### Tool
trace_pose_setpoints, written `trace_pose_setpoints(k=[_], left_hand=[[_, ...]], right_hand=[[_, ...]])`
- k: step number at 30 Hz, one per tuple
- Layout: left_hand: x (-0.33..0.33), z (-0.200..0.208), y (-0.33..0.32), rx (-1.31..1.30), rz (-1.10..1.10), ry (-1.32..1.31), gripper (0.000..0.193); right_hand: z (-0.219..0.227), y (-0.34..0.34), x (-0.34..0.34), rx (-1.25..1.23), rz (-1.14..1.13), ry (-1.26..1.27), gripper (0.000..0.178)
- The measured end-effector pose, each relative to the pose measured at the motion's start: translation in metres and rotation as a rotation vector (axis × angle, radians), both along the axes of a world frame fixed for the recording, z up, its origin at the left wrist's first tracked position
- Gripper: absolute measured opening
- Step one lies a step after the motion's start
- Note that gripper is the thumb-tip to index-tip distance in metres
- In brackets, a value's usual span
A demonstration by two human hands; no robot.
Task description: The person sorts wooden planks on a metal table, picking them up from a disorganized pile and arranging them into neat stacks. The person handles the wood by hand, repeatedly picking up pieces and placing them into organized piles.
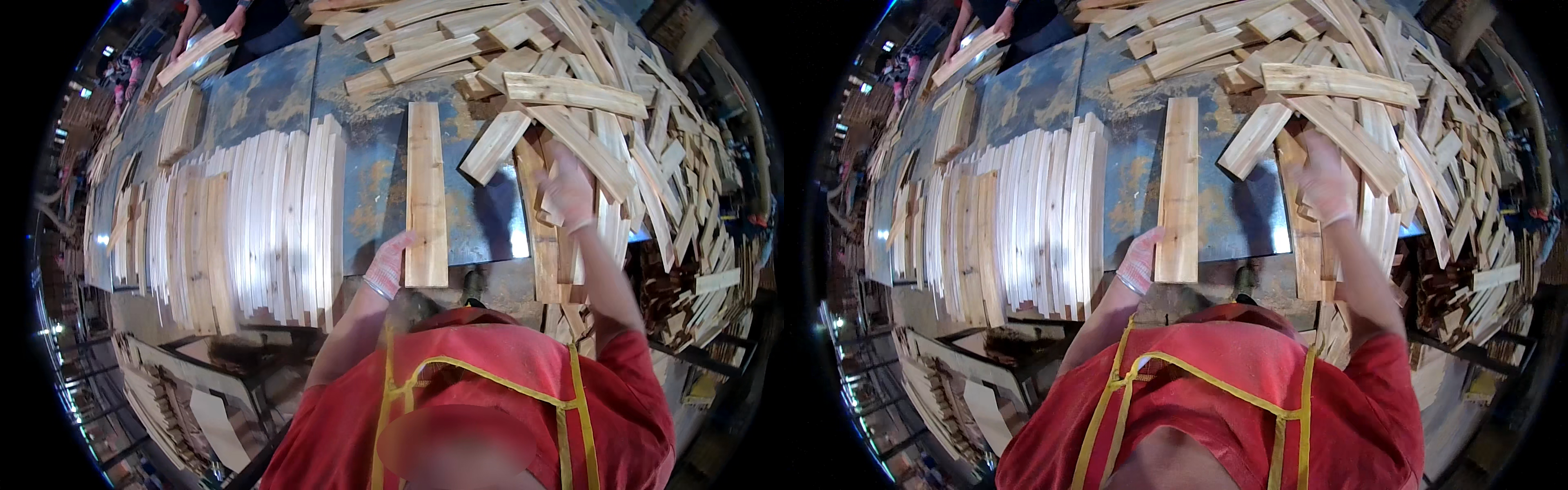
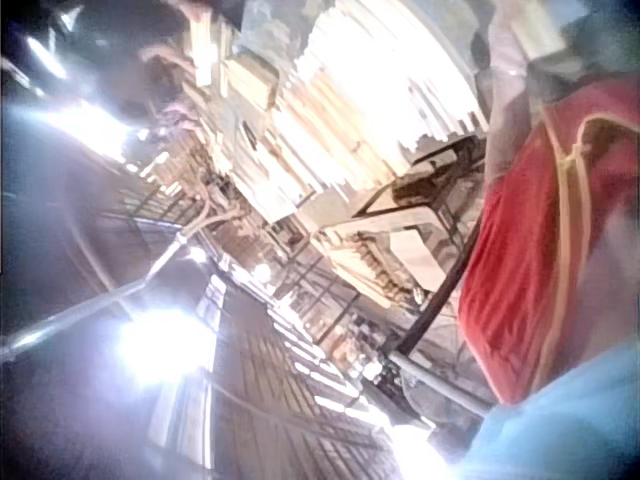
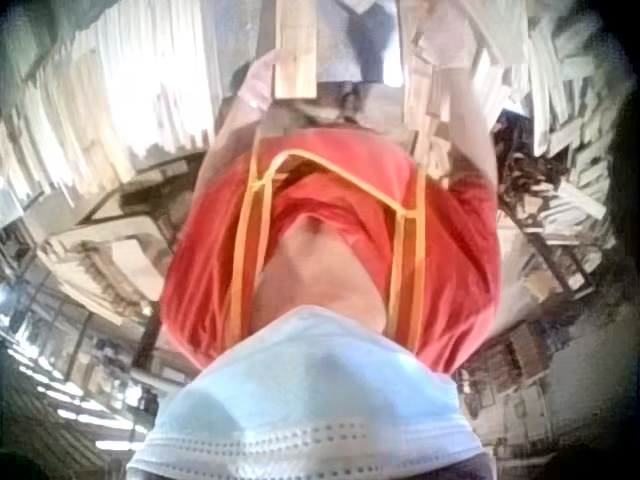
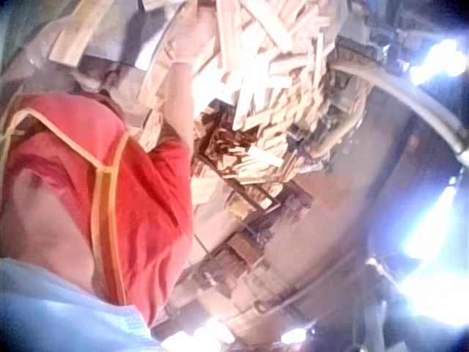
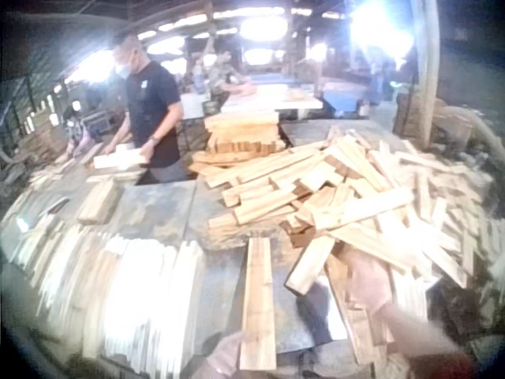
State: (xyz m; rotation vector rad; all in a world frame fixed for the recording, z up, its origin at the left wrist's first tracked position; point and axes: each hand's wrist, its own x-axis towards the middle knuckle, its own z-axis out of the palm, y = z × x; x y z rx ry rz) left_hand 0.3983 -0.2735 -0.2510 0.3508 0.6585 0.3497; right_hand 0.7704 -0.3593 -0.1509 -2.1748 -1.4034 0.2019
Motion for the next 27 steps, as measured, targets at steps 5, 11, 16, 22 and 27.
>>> trace_pose_setpoints(k=[5, 11, 16, 22, 27], left_hand=[[0.012, 0.03, -0.003, 0.173, 0.0, 0.035, 0.059], [-0.033, 0.037, -0.016, 0.52, 0.182, 0.404, 0.064], [-0.084, 0.046, -0.004, 0.824, 0.175, 0.979, 0.053], [-0.172, 0.069, 0.028, 0.687, 0.53, 0.901, 0.049], [-0.319, 0.051, 0.061, 1.028, 0.472, 1.255, 0.038]], right_hand=[[-0.004, 0.01, 0.143, -0.497, -0.185, -0.593, 0.093], [-0.013, 0.014, 0.089, -0.102, 0.115, 0.546, 0.09], [-0.083, 0.0, -0.052, -0.206, 0.141, 1.241, 0.092], [-0.073, 0.091, -0.242, -0.774, 0.574, 0.418, 0.085], [-0.062, 0.134, -0.32, -0.818, 0.943, 0.326, 0.077]])
